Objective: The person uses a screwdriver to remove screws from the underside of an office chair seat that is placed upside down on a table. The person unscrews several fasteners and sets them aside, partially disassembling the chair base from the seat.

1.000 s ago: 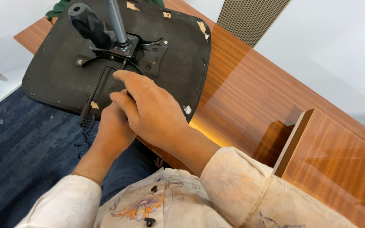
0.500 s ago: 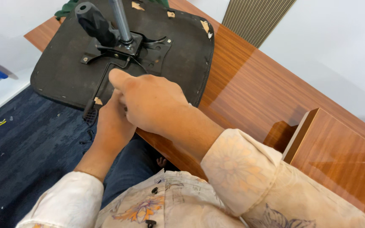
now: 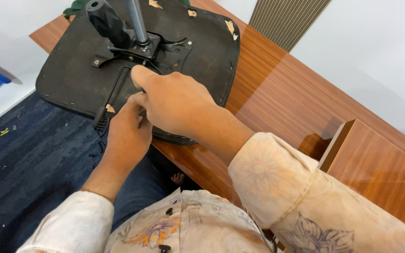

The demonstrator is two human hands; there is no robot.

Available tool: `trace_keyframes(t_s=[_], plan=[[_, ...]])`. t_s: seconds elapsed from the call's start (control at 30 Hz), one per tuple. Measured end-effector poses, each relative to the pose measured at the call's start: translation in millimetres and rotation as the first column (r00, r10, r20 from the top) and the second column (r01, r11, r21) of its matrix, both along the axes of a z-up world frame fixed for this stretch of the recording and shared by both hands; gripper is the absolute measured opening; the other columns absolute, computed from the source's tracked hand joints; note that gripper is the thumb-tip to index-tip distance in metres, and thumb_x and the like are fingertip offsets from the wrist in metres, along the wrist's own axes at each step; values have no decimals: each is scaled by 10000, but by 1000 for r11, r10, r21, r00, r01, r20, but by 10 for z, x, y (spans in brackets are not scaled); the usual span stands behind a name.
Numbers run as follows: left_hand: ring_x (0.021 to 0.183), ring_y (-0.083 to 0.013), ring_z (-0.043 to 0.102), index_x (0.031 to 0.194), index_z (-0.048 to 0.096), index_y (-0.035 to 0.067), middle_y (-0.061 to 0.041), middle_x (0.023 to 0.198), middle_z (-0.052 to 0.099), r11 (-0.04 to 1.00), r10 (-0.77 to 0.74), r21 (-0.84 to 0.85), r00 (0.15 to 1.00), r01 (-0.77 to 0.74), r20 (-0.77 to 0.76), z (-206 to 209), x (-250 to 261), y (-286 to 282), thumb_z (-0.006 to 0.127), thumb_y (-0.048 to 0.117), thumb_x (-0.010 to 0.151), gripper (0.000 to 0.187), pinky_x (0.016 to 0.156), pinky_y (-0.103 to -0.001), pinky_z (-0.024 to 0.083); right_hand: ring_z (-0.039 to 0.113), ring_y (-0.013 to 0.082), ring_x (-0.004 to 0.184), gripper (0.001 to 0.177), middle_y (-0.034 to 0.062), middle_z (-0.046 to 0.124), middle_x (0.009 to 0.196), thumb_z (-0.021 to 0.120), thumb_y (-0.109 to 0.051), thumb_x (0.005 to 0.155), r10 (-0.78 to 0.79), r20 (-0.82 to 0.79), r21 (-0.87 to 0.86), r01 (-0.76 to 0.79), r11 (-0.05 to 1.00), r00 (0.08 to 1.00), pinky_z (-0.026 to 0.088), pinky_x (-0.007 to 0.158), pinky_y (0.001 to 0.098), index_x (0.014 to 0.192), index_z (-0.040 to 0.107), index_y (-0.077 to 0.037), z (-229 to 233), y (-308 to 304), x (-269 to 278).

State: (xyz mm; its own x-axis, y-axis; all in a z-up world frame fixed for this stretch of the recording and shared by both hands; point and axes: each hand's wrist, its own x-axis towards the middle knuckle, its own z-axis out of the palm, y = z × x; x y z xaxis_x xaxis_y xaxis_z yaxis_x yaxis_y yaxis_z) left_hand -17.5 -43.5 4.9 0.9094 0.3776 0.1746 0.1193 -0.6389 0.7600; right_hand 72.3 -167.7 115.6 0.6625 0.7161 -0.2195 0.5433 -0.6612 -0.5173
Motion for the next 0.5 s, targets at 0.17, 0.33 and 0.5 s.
trace_keyframes(t_s=[0.17, 0.33, 0.5], plan=[[1110, -315, 715, 1281, 574, 57, -171, 1165, 740, 999, -14, -46, 1000, 13, -16, 11, -10, 57, 590, 10, 931, 354, 854, -400, 578, 696, 319, 998, 159, 106, 672, 1041, 662, -185, 848, 182, 172, 138, -207, 969, 968, 563, 765, 459, 1003, 637, -212, -112, -12, 51], [973, -323, 757, 1256, 571, 67, -172, 985, 768, 1000, 22, 1, 998, -22, -54, -31, 53, 118, 601, 17, 917, 344, 801, -411, 579, 710, 353, 951, 214, 149, 702, 1000, 588, -331, 963, 95, 49, 57, -98, 994, 994, 551, 773, 495, 1116, 562, -183, 31, 20, 42], [929, -323, 767, 1212, 574, 83, -145, 931, 771, 1000, 13, 11, 999, -13, -50, -55, 156, 117, 580, 23, 948, 271, 784, -419, 580, 746, 357, 899, 362, 146, 783, 894, 536, -448, 980, -75, -70, -42, 72, 997, 995, 558, 788, 512, 1126, 513, -118, 212, 74, 94]])
